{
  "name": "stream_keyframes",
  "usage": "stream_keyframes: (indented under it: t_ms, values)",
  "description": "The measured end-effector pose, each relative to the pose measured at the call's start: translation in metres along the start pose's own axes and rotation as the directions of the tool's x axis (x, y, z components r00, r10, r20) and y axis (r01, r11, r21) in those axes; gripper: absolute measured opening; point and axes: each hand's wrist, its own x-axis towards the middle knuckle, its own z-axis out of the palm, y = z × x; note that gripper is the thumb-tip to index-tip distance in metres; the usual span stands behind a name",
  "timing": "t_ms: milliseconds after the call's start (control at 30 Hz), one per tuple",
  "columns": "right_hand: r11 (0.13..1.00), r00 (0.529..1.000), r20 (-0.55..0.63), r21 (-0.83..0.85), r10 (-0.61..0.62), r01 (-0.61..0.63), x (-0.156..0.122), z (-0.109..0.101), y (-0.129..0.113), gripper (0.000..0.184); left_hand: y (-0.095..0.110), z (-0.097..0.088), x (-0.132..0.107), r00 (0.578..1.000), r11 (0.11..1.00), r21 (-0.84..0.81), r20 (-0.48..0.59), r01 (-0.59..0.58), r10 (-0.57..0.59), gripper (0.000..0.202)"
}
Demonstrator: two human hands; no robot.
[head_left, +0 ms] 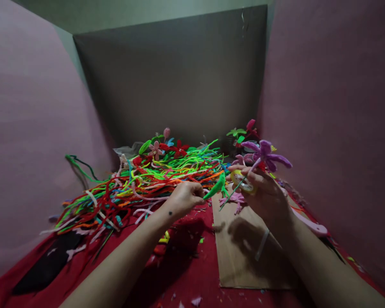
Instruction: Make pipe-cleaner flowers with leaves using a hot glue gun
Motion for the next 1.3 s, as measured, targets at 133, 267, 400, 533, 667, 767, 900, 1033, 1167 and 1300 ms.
stream_keyframes:
  t_ms: [133, 267, 400, 533, 667, 767, 900, 1033, 1167, 1300]
  values:
    - [0.999, 0.999, 0.001, -0.038, 0.035, -0.035, -0.003, 0.005, 0.006, 0.006, 0.001, -0.007, -0.008, 0.996, 0.831, -0.553, -0.023, 0.060, -0.088, 0.018]
    - [0.982, 0.991, -0.075, -0.142, 0.112, -0.122, -0.007, 0.012, 0.017, 0.007, 0.012, -0.005, -0.014, 0.987, 0.499, -0.867, -0.072, 0.010, -0.144, 0.027]
    - [0.962, 0.990, -0.078, -0.236, 0.122, -0.137, -0.012, 0.018, 0.028, 0.009, 0.024, 0.000, -0.018, 0.985, 0.425, -0.905, -0.064, 0.011, -0.162, 0.030]
    - [0.947, 0.993, -0.052, -0.301, 0.103, -0.114, -0.017, 0.018, 0.037, 0.012, 0.026, 0.009, -0.019, 0.985, 0.415, -0.910, -0.043, 0.030, -0.166, 0.031]
    - [0.920, 0.993, -0.059, -0.374, 0.100, -0.115, -0.020, 0.016, 0.040, 0.006, 0.029, 0.014, -0.021, 0.986, 0.470, -0.881, -0.034, 0.049, -0.166, 0.026]
    - [0.900, 0.992, -0.014, -0.420, 0.122, -0.116, -0.020, 0.018, 0.036, 0.006, 0.035, 0.014, -0.025, 0.976, 0.538, -0.840, -0.058, 0.066, -0.210, 0.022]
    - [0.899, 0.988, -0.026, -0.412, 0.154, -0.151, -0.021, 0.022, 0.033, 0.009, 0.039, 0.015, -0.027, 0.967, 0.572, -0.818, -0.093, 0.061, -0.237, 0.022]
    - [0.924, 0.984, -0.046, -0.340, 0.171, -0.176, -0.021, 0.020, 0.039, 0.008, 0.035, 0.021, -0.025, 0.968, 0.536, -0.844, -0.114, 0.024, -0.223, 0.022]
    - [0.946, 0.974, -0.074, -0.230, 0.216, -0.228, -0.022, 0.017, 0.045, 0.010, 0.030, 0.026, -0.024, 0.977, 0.395, -0.917, -0.026, 0.060, -0.210, 0.029]
    - [0.927, 0.963, -0.027, -0.264, 0.269, -0.266, -0.023, 0.020, 0.042, 0.011, 0.028, 0.029, -0.026, 0.977, 0.383, -0.919, 0.015, 0.097, -0.211, 0.032]
